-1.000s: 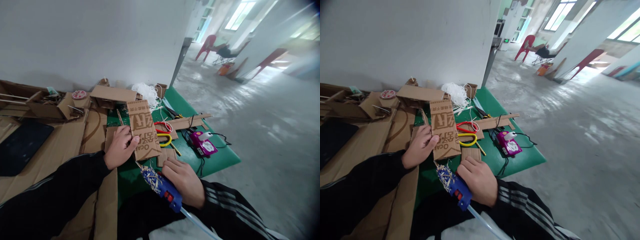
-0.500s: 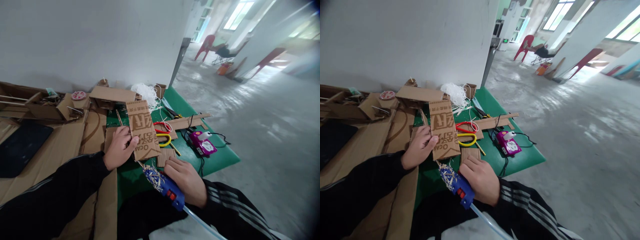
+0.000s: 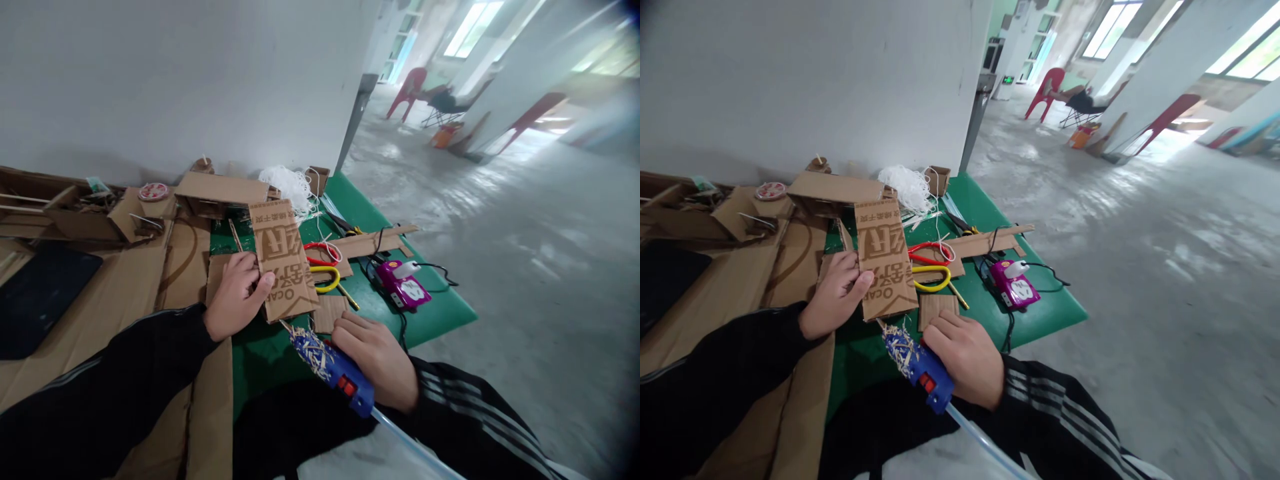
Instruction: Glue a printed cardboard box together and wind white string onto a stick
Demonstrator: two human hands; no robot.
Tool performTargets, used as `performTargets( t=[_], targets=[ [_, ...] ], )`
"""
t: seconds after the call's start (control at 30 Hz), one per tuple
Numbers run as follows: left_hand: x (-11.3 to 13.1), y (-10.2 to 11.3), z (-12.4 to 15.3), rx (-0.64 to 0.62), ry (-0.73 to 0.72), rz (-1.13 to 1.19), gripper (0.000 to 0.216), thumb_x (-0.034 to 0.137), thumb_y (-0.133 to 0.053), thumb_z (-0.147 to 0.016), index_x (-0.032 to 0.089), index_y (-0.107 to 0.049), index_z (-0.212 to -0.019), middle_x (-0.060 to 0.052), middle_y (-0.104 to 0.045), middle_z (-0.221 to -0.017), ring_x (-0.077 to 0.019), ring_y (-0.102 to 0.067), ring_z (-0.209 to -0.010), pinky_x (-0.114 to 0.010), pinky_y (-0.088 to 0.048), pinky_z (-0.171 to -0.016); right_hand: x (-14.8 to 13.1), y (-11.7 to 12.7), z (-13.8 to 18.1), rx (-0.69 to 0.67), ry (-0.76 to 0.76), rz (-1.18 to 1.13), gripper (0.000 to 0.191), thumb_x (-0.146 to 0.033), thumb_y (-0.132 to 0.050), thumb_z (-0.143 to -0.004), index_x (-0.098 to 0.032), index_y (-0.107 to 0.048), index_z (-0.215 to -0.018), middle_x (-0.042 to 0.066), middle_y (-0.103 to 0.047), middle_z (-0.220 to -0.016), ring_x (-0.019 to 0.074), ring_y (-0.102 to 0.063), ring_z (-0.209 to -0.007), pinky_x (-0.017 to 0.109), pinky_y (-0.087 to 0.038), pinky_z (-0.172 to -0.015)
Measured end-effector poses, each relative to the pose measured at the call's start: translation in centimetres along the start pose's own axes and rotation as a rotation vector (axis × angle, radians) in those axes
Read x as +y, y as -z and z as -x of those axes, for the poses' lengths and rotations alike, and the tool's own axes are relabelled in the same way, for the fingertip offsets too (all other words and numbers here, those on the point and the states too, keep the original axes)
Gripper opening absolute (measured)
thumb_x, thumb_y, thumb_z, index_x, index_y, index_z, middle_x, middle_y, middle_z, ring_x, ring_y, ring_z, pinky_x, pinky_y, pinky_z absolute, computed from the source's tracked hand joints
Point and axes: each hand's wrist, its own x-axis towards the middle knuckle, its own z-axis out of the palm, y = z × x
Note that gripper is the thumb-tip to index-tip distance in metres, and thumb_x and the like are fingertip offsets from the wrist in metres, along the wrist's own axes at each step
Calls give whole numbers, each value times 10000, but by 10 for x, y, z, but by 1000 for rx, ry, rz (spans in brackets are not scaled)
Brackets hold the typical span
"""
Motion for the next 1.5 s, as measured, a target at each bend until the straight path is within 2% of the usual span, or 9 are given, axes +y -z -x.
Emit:
performTargets(
  t=[0.3, 0.47, 1.03, 1.5],
  targets=[
    [1, 0, 0, -5, -1, 3, 390, 350, -385, -975, 189, -601, -692, -83, -596, -929, -270, -477, -1039, -460, -402, -927, 2, 4, 3, 20, -4, -4, 219, -209, -397, -930, -216, -409, -712, 34, -523, -672, 184, -433, -654, 293, -325, -589],
    [1, -1, 1, 16, -8, 4, 384, 335, -393, -971, 191, -578, -667, -76, -582, -879, -266, -483, -1021, -457, -402, -924, 3, 4, 5, 24, -10, 3, 231, -212, -396, -938, -218, -405, -707, 26, -510, -661, 182, -425, -640, 291, -311, -585],
    [0, -3, 1, 62, -30, 3, 367, 305, -400, -966, 213, -543, -640, -69, -591, -864, -260, -479, -1007, -447, -422, -899, 8, 9, 11, 38, -24, 22, 218, -204, -409, -928, -215, -413, -710, 24, -518, -659, 175, -416, -623, 286, -303, -584],
    [0, -4, 1, 78, -53, 13, 327, 282, -411, -962, 205, -583, -694, -70, -583, -850, -252, -474, -956, -434, -427, -876, 15, 16, 21, -18, -55, 40, 199, -200, -433, -915, -218, -388, -721, 17, -493, -657, 175, -408, -626, 285, -299, -591]
  ],
)
